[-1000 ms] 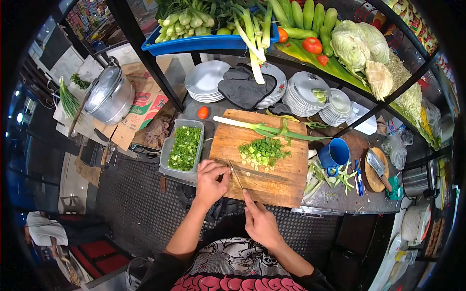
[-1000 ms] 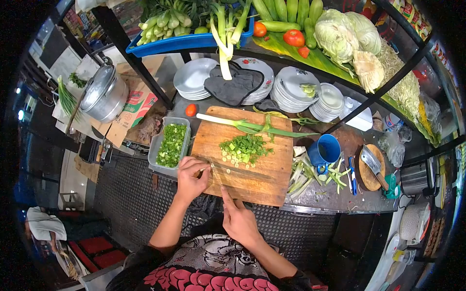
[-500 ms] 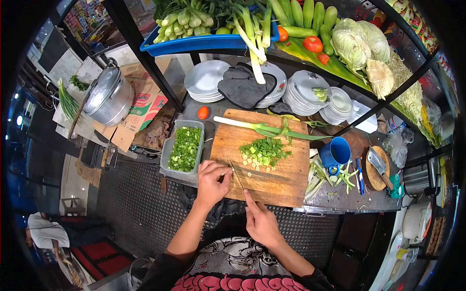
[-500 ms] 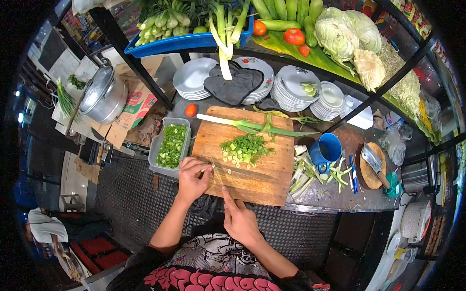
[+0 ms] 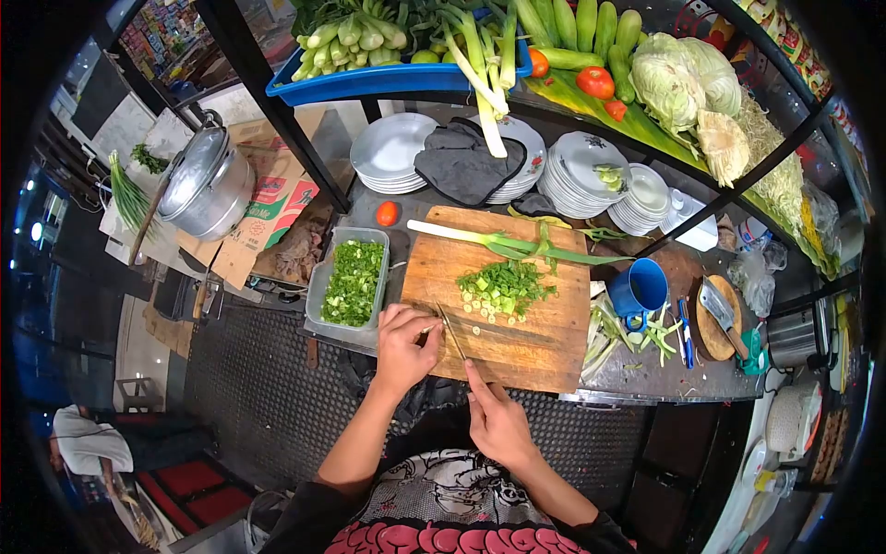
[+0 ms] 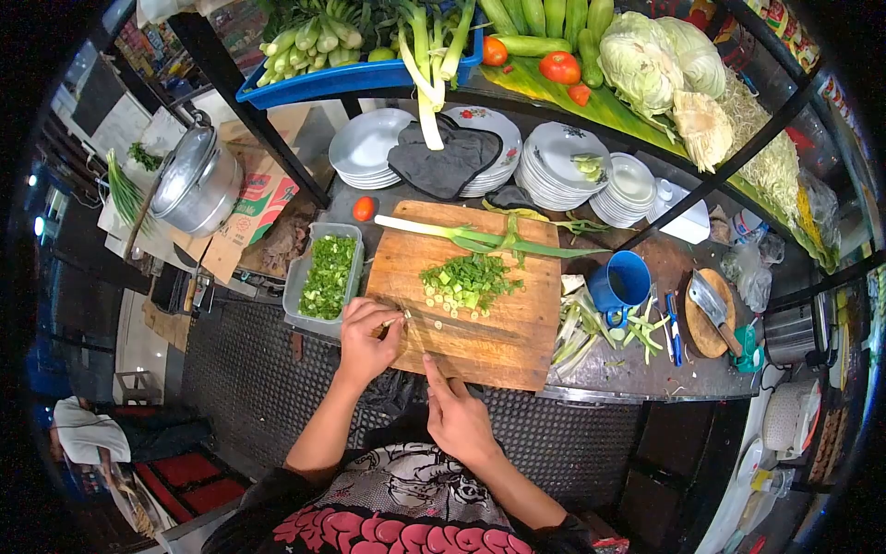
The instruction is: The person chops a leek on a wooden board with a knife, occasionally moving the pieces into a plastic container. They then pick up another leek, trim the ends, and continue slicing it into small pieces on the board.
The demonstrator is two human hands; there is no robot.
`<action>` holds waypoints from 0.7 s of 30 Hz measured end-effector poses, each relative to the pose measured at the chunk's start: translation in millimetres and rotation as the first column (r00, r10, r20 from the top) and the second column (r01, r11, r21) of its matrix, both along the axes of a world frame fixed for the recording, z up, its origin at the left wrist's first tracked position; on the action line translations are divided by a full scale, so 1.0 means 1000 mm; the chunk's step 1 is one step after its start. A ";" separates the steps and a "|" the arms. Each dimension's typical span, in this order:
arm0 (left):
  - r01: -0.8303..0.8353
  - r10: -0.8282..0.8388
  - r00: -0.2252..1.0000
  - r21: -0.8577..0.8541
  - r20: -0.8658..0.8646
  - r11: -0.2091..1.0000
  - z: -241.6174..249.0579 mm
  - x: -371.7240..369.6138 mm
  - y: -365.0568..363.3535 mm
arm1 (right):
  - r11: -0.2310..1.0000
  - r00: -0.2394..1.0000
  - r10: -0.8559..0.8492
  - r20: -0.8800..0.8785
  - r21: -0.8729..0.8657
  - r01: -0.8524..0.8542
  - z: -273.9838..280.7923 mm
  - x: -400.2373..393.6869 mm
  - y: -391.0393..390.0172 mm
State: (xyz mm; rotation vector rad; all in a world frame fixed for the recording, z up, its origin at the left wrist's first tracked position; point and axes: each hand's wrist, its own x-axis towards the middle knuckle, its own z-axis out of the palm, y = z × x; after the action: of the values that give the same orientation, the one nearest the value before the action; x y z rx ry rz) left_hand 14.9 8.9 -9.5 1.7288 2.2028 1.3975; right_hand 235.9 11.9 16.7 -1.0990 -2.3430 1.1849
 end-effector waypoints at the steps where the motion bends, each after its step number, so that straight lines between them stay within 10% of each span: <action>1: 0.000 0.000 1.000 -0.001 -0.001 1.000 0.000 0.000 0.000 | 1.000 1.000 -0.001 -0.004 0.009 0.001 -0.001 0.000 0.000; 21: 0.003 -0.002 1.000 0.014 -0.017 1.000 0.001 0.001 0.000 | 0.999 0.999 -0.031 0.017 -0.009 0.032 0.024 0.051 -0.025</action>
State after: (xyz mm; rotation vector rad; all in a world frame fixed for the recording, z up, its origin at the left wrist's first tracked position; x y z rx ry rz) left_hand 15.6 8.8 -8.6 1.7538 2.2037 1.4069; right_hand 286.6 -13.3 40.9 -1.1490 -2.3262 1.1810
